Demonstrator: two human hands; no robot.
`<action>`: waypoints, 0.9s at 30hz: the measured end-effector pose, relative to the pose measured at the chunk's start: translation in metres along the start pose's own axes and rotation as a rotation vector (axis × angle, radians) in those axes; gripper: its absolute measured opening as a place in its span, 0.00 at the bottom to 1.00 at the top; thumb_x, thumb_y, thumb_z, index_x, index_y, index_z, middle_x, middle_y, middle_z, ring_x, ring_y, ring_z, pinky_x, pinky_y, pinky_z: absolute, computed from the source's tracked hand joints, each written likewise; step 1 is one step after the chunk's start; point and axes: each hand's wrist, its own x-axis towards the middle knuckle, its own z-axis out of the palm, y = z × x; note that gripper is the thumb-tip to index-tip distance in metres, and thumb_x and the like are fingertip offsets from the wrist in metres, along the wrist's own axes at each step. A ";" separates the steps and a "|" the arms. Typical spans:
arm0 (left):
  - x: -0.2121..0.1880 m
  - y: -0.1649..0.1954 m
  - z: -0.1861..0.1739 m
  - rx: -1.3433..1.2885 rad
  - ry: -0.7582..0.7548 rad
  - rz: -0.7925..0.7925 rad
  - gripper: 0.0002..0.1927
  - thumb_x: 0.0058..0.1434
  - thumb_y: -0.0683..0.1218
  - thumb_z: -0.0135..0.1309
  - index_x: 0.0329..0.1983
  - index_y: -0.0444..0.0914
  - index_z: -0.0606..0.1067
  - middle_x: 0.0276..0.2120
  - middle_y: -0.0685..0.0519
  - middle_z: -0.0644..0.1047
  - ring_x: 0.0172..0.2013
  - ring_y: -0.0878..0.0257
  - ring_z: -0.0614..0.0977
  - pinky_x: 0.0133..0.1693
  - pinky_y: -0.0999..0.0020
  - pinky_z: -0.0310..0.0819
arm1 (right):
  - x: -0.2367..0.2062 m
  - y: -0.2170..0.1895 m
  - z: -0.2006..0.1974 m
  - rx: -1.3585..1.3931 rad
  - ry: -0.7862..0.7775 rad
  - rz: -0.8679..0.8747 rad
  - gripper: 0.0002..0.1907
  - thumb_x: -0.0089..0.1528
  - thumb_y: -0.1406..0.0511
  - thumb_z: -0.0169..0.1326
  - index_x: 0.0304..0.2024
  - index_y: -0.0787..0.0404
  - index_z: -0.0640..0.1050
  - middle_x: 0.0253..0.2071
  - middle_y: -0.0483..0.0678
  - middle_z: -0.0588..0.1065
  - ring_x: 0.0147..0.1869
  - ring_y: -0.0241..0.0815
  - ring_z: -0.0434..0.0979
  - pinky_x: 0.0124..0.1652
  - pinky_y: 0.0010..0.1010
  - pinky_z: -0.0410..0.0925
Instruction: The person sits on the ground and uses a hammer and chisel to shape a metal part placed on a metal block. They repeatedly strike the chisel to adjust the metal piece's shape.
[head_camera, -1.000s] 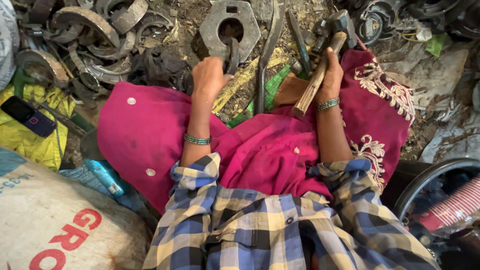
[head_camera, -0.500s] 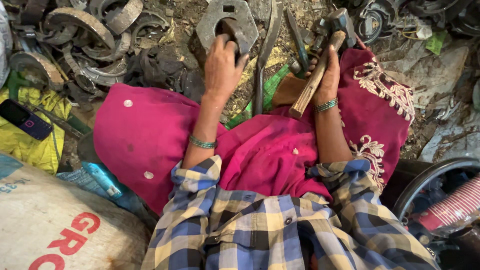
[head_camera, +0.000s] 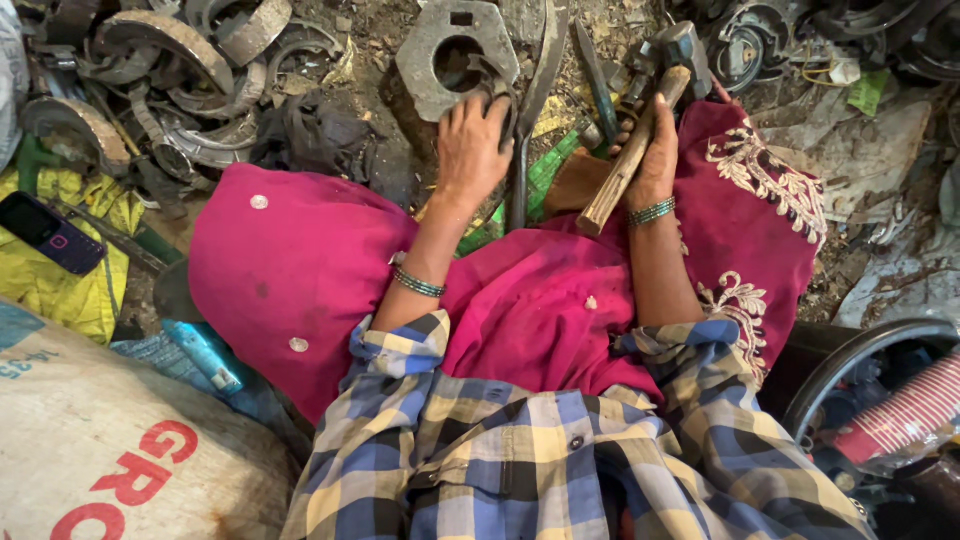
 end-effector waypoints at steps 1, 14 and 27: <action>-0.002 0.002 0.000 -0.025 -0.009 0.001 0.29 0.55 0.45 0.67 0.60 0.38 0.75 0.52 0.41 0.75 0.54 0.44 0.76 0.57 0.51 0.68 | 0.000 0.000 0.000 -0.005 0.006 -0.002 0.23 0.64 0.47 0.59 0.48 0.56 0.74 0.31 0.44 0.72 0.27 0.37 0.72 0.28 0.27 0.70; 0.011 -0.016 -0.007 -0.904 0.124 -0.332 0.20 0.54 0.38 0.57 0.51 0.35 0.82 0.43 0.49 0.85 0.38 0.59 0.86 0.41 0.66 0.80 | -0.001 -0.001 0.003 0.028 0.018 0.037 0.23 0.64 0.47 0.60 0.47 0.56 0.74 0.31 0.44 0.73 0.29 0.37 0.73 0.29 0.29 0.70; 0.008 -0.016 -0.011 -0.007 0.130 0.003 0.23 0.56 0.36 0.63 0.57 0.39 0.80 0.50 0.45 0.78 0.52 0.49 0.76 0.57 0.55 0.71 | -0.013 -0.006 0.016 -0.009 -0.004 0.004 0.26 0.65 0.44 0.57 0.48 0.57 0.74 0.31 0.46 0.73 0.30 0.39 0.72 0.30 0.31 0.70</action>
